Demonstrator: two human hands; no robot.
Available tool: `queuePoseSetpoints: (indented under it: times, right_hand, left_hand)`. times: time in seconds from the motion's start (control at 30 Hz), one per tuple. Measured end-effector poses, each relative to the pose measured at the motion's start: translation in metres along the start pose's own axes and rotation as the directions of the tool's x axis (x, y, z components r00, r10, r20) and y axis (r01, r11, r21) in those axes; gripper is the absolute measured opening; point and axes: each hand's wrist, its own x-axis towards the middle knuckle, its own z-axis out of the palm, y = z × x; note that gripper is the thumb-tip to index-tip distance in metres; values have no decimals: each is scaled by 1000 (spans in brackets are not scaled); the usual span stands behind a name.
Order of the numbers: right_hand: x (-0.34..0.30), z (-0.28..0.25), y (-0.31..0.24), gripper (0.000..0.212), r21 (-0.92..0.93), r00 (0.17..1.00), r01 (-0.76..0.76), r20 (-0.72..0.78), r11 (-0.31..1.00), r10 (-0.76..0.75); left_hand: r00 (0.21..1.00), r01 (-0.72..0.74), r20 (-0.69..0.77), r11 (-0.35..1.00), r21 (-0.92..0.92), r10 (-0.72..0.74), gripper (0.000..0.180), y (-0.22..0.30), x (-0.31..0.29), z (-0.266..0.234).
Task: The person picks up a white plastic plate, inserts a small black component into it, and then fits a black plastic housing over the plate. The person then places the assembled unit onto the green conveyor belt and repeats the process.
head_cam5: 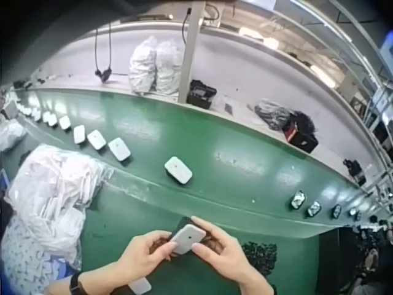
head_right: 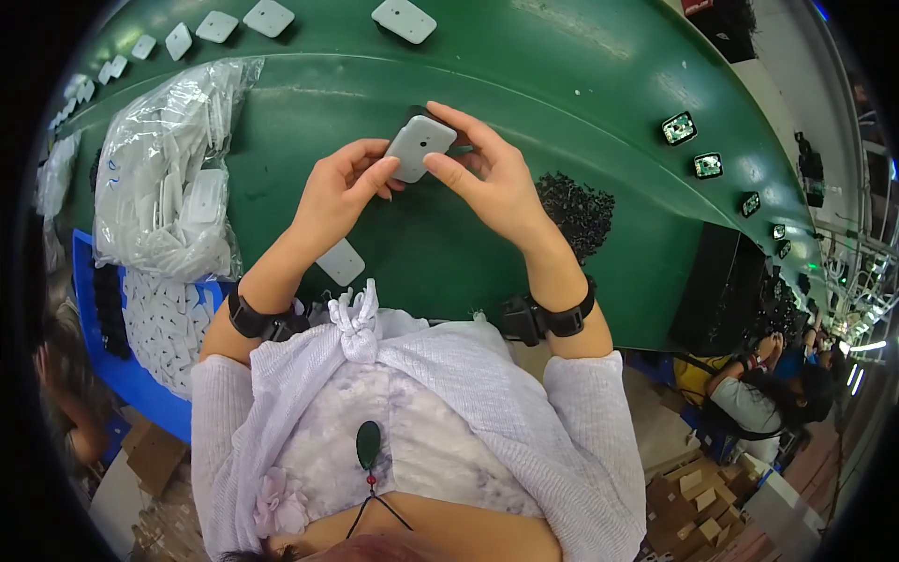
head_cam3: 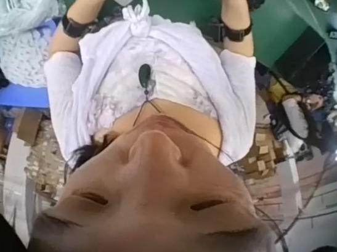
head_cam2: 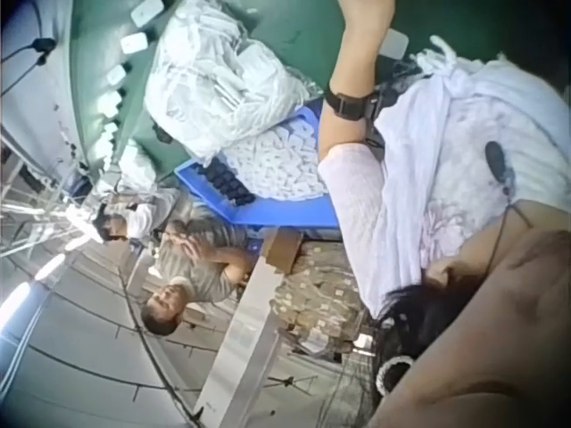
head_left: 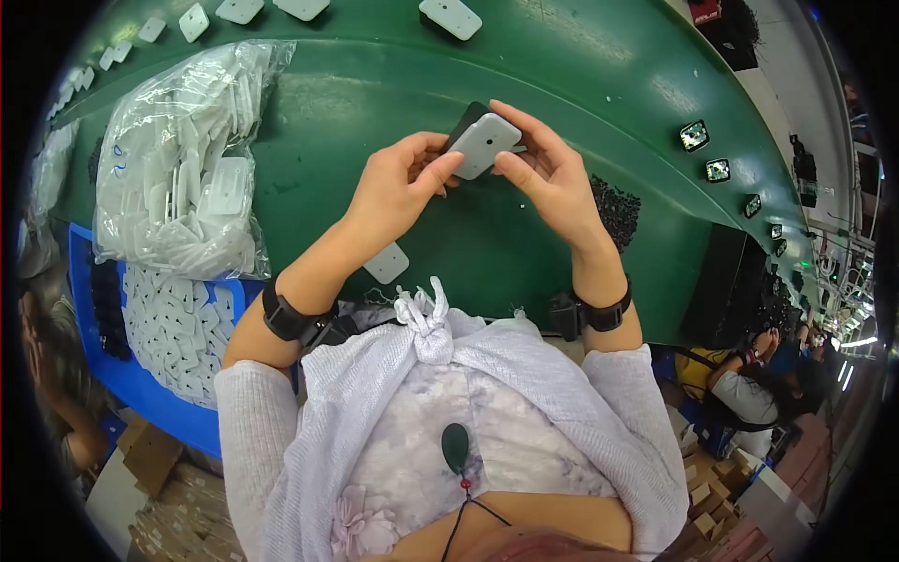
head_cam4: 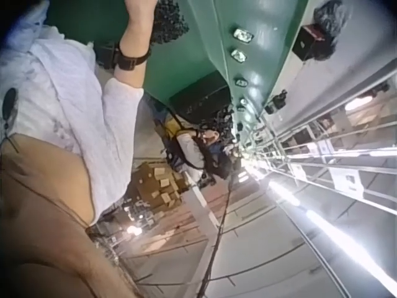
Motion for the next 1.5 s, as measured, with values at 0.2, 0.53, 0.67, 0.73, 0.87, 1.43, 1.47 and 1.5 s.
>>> queuePoseSetpoints:
  times: [0.2,0.53,0.67,0.73,0.87,1.43,1.47,1.5]
  right_hand:
    - [-3,13,-2,39,-87,994,49,-88,995,-57]
    - [-5,17,-11,36,-59,989,98,-105,993,-104]
    - [0,15,-15,36,-68,987,109,-111,992,-116]
    - [4,15,-19,37,-54,985,126,-112,991,-131]
    - [9,17,-23,35,-117,984,135,-96,984,-147]
    - [116,-66,-27,39,-408,955,144,-180,902,-234]
    - [121,-71,-22,40,-337,965,161,-145,928,-220]
    - [120,-68,-26,40,-343,962,162,-153,925,-225]
  left_hand:
    - [995,96,53,968,-230,-86,29,4,-16,5]
    - [998,50,61,939,-340,-31,30,4,-18,8]
    - [999,39,51,908,-416,-20,30,7,-12,12]
    - [999,31,38,903,-428,-16,30,11,-10,11]
    - [999,20,51,894,-448,4,31,8,-8,10]
    - [746,-28,-512,788,614,426,27,-4,-49,-116]
    - [749,-45,-503,791,610,430,27,-9,-56,-124]
    - [756,-10,-528,814,581,387,26,-12,-63,-131]
